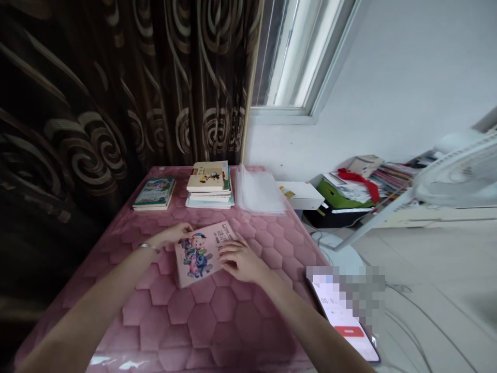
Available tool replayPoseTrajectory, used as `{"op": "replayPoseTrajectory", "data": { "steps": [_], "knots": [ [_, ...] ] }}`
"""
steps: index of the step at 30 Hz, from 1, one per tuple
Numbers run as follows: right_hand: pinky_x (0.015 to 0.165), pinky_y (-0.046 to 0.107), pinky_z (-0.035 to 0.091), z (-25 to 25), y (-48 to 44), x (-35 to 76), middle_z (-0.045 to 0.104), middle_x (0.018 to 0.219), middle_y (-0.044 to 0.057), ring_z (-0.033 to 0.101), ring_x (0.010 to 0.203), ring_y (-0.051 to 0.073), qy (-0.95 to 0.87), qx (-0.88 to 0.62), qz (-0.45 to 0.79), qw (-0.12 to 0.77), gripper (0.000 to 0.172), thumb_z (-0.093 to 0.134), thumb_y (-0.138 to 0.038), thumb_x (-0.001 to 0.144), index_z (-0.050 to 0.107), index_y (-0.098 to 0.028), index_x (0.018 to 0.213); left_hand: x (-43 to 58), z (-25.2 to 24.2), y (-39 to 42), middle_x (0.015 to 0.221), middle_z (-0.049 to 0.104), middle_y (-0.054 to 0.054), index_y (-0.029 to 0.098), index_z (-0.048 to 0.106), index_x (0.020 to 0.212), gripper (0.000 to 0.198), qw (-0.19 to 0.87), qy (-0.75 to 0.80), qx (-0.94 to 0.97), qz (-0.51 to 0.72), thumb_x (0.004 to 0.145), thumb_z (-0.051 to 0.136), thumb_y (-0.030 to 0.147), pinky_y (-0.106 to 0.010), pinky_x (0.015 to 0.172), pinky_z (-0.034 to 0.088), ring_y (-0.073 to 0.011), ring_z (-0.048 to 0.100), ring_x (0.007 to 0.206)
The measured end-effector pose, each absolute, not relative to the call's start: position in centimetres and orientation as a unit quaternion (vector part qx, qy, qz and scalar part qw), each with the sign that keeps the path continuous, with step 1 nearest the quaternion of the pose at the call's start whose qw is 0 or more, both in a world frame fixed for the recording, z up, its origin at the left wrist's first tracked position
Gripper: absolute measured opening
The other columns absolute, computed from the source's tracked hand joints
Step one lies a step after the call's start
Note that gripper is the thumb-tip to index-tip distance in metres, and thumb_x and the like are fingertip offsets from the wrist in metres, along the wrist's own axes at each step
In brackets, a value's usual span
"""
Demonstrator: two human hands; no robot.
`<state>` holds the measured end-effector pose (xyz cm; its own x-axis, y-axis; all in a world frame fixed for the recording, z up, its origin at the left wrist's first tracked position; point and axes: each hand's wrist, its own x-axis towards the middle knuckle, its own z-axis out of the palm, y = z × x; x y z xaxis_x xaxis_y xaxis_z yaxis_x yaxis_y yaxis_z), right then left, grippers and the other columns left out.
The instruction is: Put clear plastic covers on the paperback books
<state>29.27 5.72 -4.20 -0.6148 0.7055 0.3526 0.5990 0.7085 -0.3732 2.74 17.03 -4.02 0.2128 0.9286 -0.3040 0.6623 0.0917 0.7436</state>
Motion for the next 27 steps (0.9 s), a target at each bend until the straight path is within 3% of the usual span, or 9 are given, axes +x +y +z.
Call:
{"op": "replayPoseTrajectory", "data": {
  "steps": [5,9,12,15,18,23,27],
  "knots": [
    [0.102,0.041,0.04,-4.8,6.4,29.8,0.065,0.123,0.003,0.055,0.118,0.021,-0.896,-0.351,0.127,0.239,0.029,0.071,-0.027,0.079,0.069,-0.028,0.108,4.9,-3.8,21.8,0.069,0.064,0.001,0.016,0.065,0.082,0.019,0.373,0.591,0.691,0.185,0.064,0.066,0.009,-0.02,0.06,0.046,-0.0127,0.06,0.067],
    [0.1,0.04,0.044,-5.7,7.4,30.8,0.068,0.117,0.002,0.058,0.115,0.019,-0.884,-0.371,0.112,0.263,0.023,0.067,-0.022,0.082,0.07,-0.028,0.105,6.1,-4.0,22.8,0.087,0.065,-0.004,0.016,0.063,0.085,0.022,0.305,0.617,0.687,0.231,0.064,0.071,0.013,-0.026,0.076,0.049,-0.0174,0.062,0.085],
    [0.102,0.044,0.043,-6.5,7.7,31.6,0.07,0.113,0.002,0.057,0.117,0.02,-0.869,-0.394,0.101,0.281,0.022,0.069,-0.024,0.081,0.071,-0.029,0.102,5.7,-3.9,22.1,0.108,0.062,-0.011,0.015,0.061,0.087,0.025,0.247,0.65,0.666,0.27,0.066,0.073,0.019,-0.033,0.092,0.044,-0.0248,0.055,0.11],
    [0.104,0.047,0.042,-7.3,7.4,32.2,0.059,0.131,0.006,0.047,0.128,0.025,-0.838,-0.438,0.098,0.31,0.03,0.074,-0.025,0.075,0.071,-0.028,0.105,4.7,-3.7,20.8,0.118,0.057,-0.017,0.013,0.058,0.096,0.024,0.208,0.69,0.627,0.295,0.074,0.066,0.02,-0.038,0.099,0.039,-0.0296,0.045,0.125],
    [0.103,0.046,0.045,-8.0,6.8,32.6,0.043,0.145,0.009,0.042,0.132,0.03,-0.79,-0.508,0.107,0.327,0.049,0.076,-0.026,0.071,0.065,-0.028,0.119,3.3,-3.8,18.8,0.112,0.061,-0.02,0.012,0.057,0.097,0.017,0.22,0.721,0.589,0.291,0.08,0.058,0.016,-0.04,0.095,0.042,-0.0309,0.053,0.119],
    [0.101,0.047,0.046,-8.7,6.2,32.3,0.052,0.138,0.009,0.051,0.124,0.03,-0.757,-0.549,0.127,0.331,0.048,0.073,-0.022,0.073,0.064,-0.028,0.12,1.4,-4.7,14.4,0.097,0.07,-0.013,0.013,0.059,0.096,0.013,0.321,0.725,0.546,0.272,0.084,0.055,0.016,-0.027,0.067,0.054,-0.0197,0.07,0.082],
    [0.103,0.046,0.045,-8.4,6.4,32.0,0.054,0.136,0.009,0.052,0.123,0.029,-0.753,-0.552,0.147,0.327,0.048,0.071,-0.019,0.074,0.064,-0.027,0.12,1.2,-5.0,12.4,0.097,0.072,-0.009,0.013,0.061,0.097,0.014,0.364,0.703,0.544,0.28,0.085,0.055,0.016,-0.019,0.063,0.053,-0.014,0.07,0.081]
  ]
}}
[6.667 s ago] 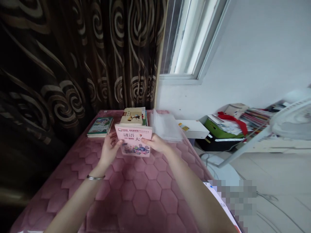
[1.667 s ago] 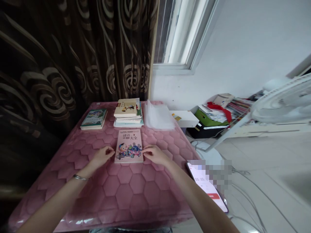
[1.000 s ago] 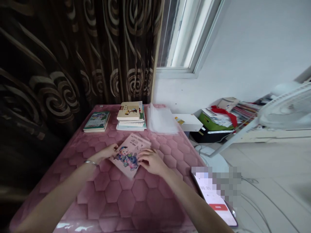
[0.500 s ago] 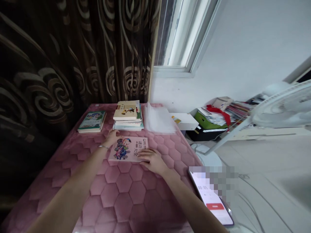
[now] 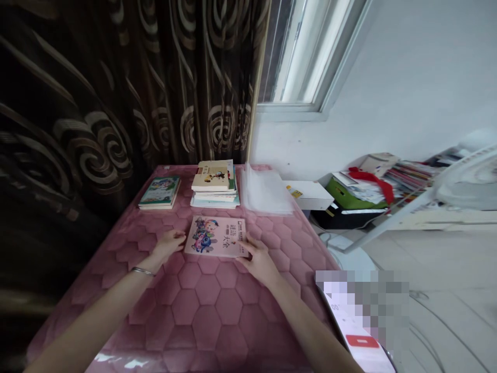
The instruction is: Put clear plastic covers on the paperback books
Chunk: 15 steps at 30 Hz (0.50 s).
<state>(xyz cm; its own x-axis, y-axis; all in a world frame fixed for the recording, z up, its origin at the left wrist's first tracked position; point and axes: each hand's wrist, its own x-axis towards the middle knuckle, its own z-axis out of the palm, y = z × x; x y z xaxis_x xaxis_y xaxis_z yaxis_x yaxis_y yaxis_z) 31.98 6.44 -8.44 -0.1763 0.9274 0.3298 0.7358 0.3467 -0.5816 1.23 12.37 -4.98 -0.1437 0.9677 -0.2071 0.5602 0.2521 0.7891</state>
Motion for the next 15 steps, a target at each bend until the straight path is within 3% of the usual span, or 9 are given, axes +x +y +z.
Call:
{"op": "replayPoseTrajectory", "data": {
  "steps": [7,11,15],
  "knots": [
    [0.102,0.044,0.047,-8.5,7.0,32.6,0.058,0.132,0.007,0.056,0.12,0.027,-0.757,-0.54,0.155,0.334,0.036,0.07,-0.022,0.075,0.069,-0.026,0.111,1.5,-4.9,11.7,0.089,0.072,-0.007,0.015,0.063,0.084,0.018,0.316,0.679,0.6,0.282,0.069,0.072,0.01,-0.024,0.073,0.053,-0.0161,0.069,0.082],
    [0.103,0.043,0.045,-8.9,7.2,32.9,0.055,0.134,0.007,0.056,0.118,0.026,-0.763,-0.53,0.148,0.34,0.033,0.068,-0.024,0.076,0.07,-0.025,0.109,1.5,-4.6,11.0,0.086,0.069,-0.003,0.017,0.062,0.082,0.015,0.269,0.666,0.635,0.285,0.071,0.069,0.009,-0.028,0.077,0.052,-0.0158,0.067,0.08],
    [0.103,0.047,0.042,-7.9,6.7,33.1,0.046,0.142,0.009,0.048,0.125,0.03,-0.781,-0.537,0.122,0.295,0.039,0.069,-0.028,0.075,0.068,-0.025,0.114,2.0,-4.4,9.5,0.099,0.065,-0.003,0.019,0.066,0.086,0.021,0.18,0.578,0.738,0.299,0.078,0.059,0.002,-0.031,0.092,0.046,-0.0156,0.061,0.096]
  ]
}}
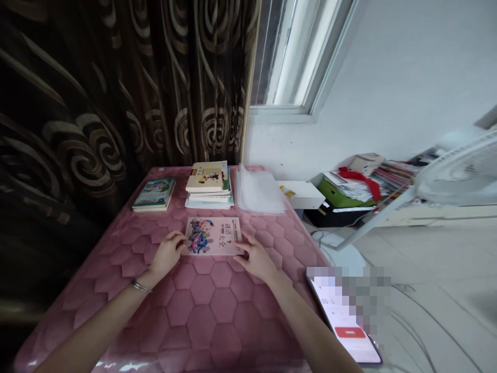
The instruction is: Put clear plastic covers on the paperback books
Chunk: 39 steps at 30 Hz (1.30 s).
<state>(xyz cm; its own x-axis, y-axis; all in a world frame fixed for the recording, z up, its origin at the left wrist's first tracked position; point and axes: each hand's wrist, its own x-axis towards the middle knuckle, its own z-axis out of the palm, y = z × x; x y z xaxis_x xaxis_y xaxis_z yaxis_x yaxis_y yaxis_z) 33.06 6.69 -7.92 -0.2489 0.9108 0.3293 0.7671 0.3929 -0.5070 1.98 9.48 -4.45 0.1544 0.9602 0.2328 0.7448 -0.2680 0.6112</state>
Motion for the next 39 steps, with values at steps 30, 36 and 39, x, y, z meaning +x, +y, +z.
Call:
{"op": "replayPoseTrajectory", "data": {
  "steps": [30,36,39],
  "knots": [
    [0.083,0.038,0.034,-7.7,6.1,34.6,0.073,0.104,-0.002,0.059,0.102,0.021,-0.808,-0.521,-0.009,0.273,0.017,0.059,-0.03,0.089,0.073,-0.031,0.08,-1.0,-6.4,9.1,0.092,0.065,-0.003,0.02,0.067,0.083,0.016,0.025,0.358,0.893,0.273,0.089,0.053,0.016,-0.03,0.085,0.049,-0.0147,0.06,0.088],
    [0.085,0.041,0.038,-8.4,6.3,35.2,0.074,0.101,-0.002,0.06,0.103,0.023,-0.806,-0.52,-0.004,0.283,0.021,0.055,-0.036,0.091,0.073,-0.032,0.08,-1.0,-7.1,9.2,0.092,0.065,-0.002,0.02,0.067,0.085,0.022,0.043,0.358,0.892,0.273,0.089,0.048,0.01,-0.029,0.084,0.049,-0.0142,0.06,0.089],
    [0.085,0.041,0.038,-8.6,6.3,35.2,0.073,0.103,-0.001,0.059,0.104,0.023,-0.808,-0.517,-0.002,0.283,0.021,0.054,-0.037,0.091,0.073,-0.032,0.083,-1.1,-7.0,9.1,0.092,0.066,-0.002,0.021,0.068,0.087,0.022,0.039,0.364,0.895,0.255,0.088,0.049,0.008,-0.03,0.084,0.047,-0.0145,0.06,0.088]
  ]
}}
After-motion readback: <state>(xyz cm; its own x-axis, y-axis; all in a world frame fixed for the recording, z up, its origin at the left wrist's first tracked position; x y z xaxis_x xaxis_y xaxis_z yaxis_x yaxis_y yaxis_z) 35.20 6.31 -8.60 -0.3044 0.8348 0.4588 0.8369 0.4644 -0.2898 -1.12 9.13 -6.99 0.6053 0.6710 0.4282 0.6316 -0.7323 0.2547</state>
